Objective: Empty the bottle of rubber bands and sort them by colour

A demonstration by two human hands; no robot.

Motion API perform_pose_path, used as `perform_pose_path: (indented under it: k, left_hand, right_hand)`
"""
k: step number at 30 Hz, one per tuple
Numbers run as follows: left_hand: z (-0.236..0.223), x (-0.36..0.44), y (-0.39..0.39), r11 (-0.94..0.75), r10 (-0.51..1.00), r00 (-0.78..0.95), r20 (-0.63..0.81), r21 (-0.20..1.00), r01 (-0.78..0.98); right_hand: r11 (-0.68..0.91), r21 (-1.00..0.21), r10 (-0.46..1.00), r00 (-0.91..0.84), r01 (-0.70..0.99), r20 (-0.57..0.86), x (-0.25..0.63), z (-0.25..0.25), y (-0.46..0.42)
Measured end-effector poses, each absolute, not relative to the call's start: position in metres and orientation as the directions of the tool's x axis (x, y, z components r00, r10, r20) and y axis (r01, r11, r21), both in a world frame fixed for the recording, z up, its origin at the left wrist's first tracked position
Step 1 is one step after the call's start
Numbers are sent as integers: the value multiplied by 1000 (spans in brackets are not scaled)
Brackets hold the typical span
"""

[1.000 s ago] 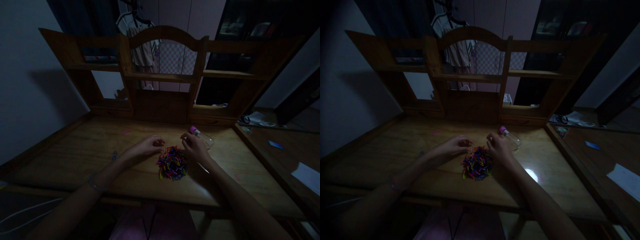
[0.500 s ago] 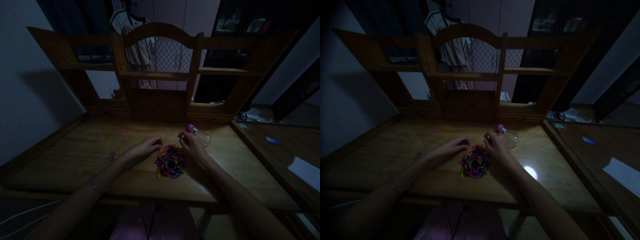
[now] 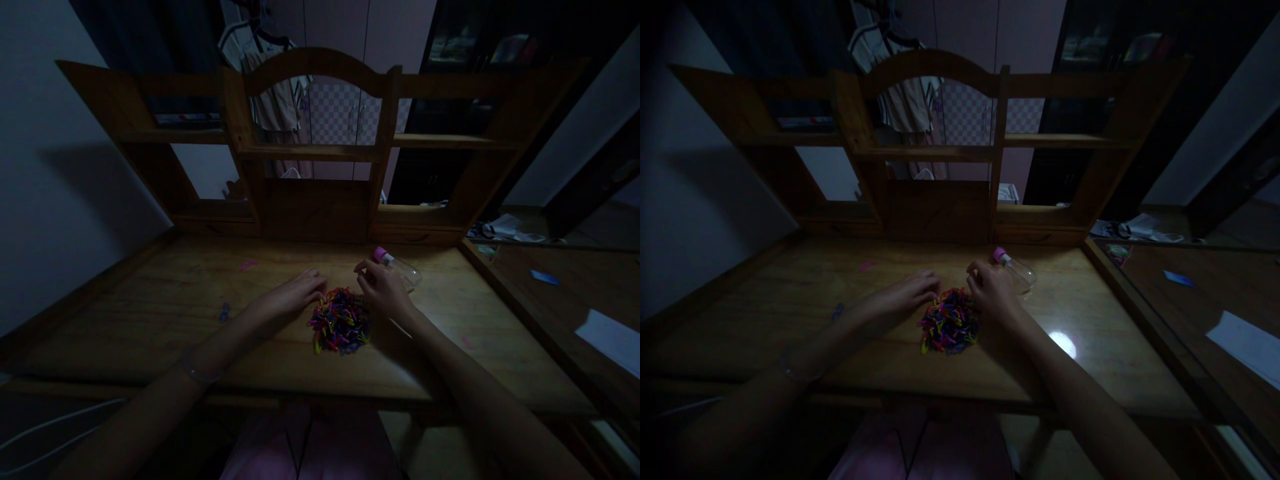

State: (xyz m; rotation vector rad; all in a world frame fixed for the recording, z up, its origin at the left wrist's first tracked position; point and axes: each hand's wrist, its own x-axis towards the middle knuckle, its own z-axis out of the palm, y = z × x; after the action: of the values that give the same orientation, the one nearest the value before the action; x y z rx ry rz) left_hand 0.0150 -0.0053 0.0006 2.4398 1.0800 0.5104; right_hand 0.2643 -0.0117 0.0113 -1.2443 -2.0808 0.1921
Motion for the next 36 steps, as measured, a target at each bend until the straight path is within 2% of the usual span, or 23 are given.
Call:
perform_pose_path:
  k: [4, 9, 13, 20, 28, 32, 36]
  left_hand:
    - [1, 15, -1, -640, 736, 664, 129, 453, 621]
    - [-4, 15, 3, -671, 719, 674, 169, 425, 608]
    - [2, 12, 2, -624, 760, 621, 193, 486, 612]
    - [18, 24, -1, -513, 845, 462, 271, 658, 552]
    - [25, 39, -11, -586, 793, 500, 349, 661, 468]
    - [32, 42, -20, -592, 789, 500, 356, 656, 468]
    - [37, 44, -26, -557, 813, 466, 349, 700, 448]
  right_hand:
    - [527, -464, 826, -300, 712, 477, 263, 9, -12]
    - [520, -485, 830, -283, 703, 480, 264, 14, -13]
    - [520, -560, 845, -295, 645, 446, 272, 25, -10]
    - [470, -694, 822, -558, 546, 118, 277, 20, -2]
    - [467, -741, 781, -618, 483, 90, 275, 9, 0]
    - [415, -772, 805, -589, 481, 66, 274, 5, 3]
    - [335, -845, 823, -566, 417, 47, 272, 9, 4]
